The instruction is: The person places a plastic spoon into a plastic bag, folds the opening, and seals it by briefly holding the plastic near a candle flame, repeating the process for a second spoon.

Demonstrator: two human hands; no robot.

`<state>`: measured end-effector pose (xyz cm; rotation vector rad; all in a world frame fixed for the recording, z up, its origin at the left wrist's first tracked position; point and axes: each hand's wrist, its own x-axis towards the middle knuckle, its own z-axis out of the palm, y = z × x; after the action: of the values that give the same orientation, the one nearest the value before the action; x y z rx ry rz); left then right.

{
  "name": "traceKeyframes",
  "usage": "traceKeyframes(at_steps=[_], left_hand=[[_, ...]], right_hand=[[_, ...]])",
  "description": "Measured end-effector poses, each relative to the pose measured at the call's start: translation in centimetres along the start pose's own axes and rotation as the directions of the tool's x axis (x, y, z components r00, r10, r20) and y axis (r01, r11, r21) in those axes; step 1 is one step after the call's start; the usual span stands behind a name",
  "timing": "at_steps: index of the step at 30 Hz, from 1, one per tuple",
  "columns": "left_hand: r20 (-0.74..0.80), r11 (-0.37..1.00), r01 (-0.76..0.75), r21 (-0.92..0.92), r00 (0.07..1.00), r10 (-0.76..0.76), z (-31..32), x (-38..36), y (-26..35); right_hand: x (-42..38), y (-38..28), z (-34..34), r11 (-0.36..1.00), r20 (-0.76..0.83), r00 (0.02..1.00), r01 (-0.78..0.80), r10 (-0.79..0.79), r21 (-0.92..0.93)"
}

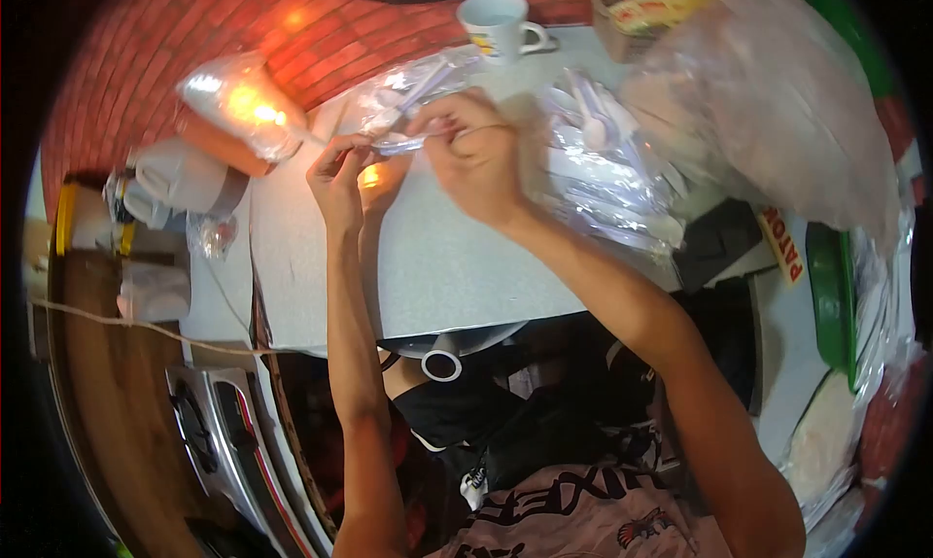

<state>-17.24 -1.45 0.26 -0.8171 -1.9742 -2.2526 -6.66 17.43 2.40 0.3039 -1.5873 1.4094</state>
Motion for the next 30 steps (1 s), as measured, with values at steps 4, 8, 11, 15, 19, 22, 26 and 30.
traceKeyframes(at_steps=[4,8,11,15,19,22,26,30], left_hand=[[-0.159,0.991,-0.075,-0.114,0.986,0.057,-1.3,0.3,0.6],[-0.255,0.972,-0.169,-0.165,0.959,0.123,-2.6,0.6,-0.1],[-0.272,0.964,-0.216,-0.153,0.947,0.169,-2.4,0.4,0.2],[-0.281,0.962,-0.265,-0.069,0.930,0.236,-1.4,0.1,1.0],[-0.252,0.942,-0.336,0.005,0.911,0.326,-0.5,-0.1,1.5],[-0.194,0.935,-0.345,0.084,0.914,0.355,-0.5,-0.1,1.1],[-0.148,0.987,-0.154,-0.045,0.978,0.146,0.7,-1.1,3.2],[0.115,0.964,0.186,-0.190,0.979,-0.166,1.0,-1.2,3.2]], right_hand=[[1.1,0.9,-1.3,0.993,0.042,0.999,0.008,-0.004,-0.114],[1.9,0.4,-1.8,0.969,0.145,0.959,-0.231,0.242,-0.087],[1.8,0.6,-2.2,0.948,0.310,0.896,-0.308,0.319,-0.084],[2.5,-0.5,-2.6,0.732,0.559,0.691,-0.650,0.458,0.203],[2.8,-1.7,-2.3,0.725,0.564,0.644,-0.679,0.517,0.112],[2.6,-1.0,-2.4,0.757,0.561,0.661,-0.647,0.499,0.089],[2.7,-0.2,-3.1,0.770,0.557,0.651,-0.637,0.516,0.031],[2.7,1.0,-3.9,0.815,0.580,0.651,-0.578,0.490,-0.041]])
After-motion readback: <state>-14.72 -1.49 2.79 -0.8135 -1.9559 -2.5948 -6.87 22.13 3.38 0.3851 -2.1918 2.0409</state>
